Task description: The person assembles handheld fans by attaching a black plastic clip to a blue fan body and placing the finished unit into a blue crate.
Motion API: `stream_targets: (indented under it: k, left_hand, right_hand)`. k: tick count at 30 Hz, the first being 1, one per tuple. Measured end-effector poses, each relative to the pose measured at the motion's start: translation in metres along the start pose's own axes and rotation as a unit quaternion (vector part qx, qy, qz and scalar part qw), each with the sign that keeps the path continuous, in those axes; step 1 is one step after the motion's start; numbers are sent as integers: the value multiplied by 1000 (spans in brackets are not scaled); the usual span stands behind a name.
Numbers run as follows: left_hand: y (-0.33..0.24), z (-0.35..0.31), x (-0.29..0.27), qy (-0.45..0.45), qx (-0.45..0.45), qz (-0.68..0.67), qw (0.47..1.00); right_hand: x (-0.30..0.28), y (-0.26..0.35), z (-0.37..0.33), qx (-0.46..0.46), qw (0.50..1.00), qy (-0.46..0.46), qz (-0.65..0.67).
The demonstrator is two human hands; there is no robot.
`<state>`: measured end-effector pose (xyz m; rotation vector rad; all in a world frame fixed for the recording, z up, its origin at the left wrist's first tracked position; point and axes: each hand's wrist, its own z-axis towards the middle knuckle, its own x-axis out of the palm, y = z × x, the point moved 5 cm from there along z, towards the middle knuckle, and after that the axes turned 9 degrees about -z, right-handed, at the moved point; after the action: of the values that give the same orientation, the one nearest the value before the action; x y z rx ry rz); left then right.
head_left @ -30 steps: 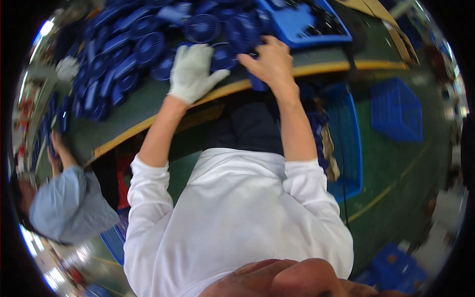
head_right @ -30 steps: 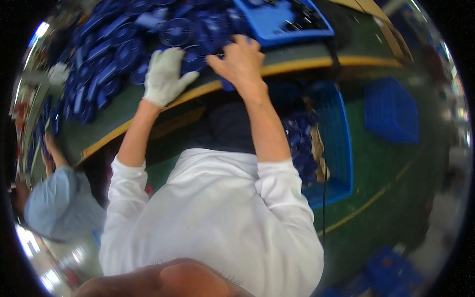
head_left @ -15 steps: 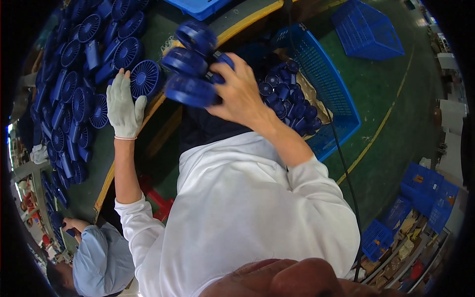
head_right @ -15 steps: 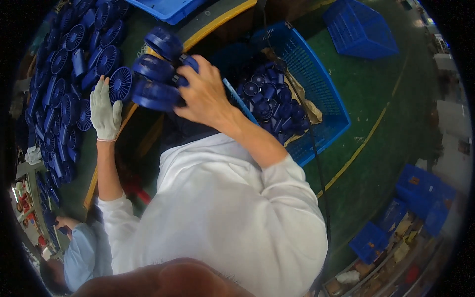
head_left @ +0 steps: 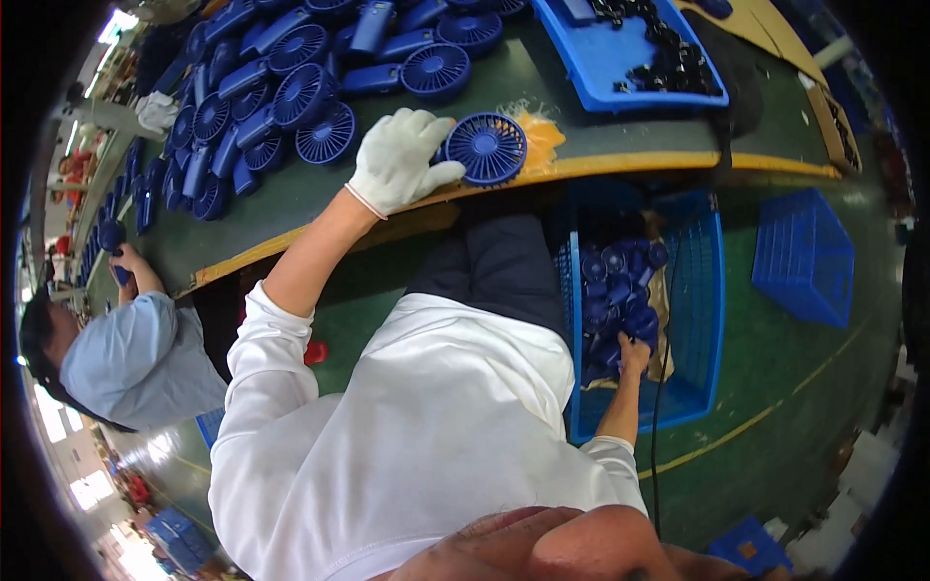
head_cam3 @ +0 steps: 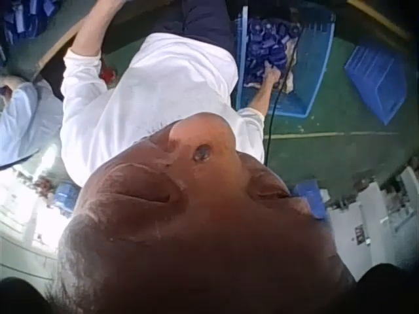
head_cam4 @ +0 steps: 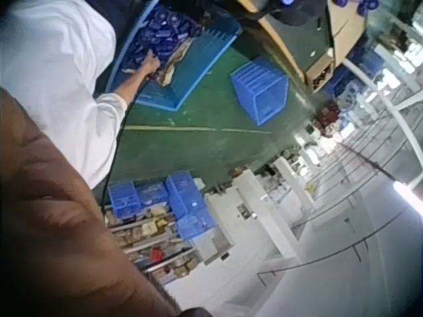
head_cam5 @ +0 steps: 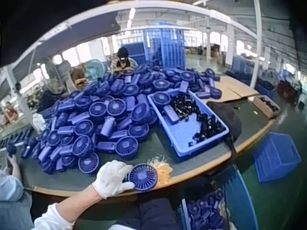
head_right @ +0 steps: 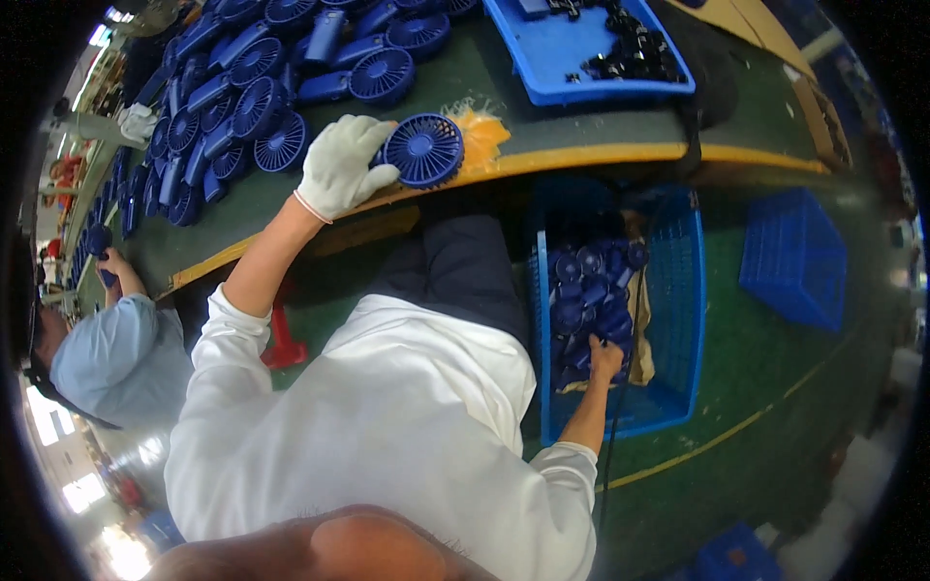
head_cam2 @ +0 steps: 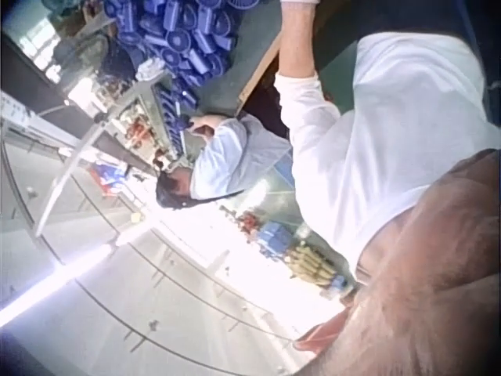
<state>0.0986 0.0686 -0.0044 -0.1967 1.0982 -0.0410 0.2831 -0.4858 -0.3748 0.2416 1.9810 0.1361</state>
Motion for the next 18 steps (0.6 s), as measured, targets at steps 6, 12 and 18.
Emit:
stream_targets:
  k: [6, 12, 18]
  left_hand:
    - [-12, 1, -14, -77, 26, 19, 997]
    - [-20, 14, -10, -103, 8, 37, 994]
    - [-19, 15, -2, -42, -83, -12, 996]
  right_hand:
    - [-42, 91, -13, -188, 974, -125, -30]
    - [-222, 377, -161, -547, 759, -239, 259]
    - [-304, 560, -87, -621, 683, -371, 100]
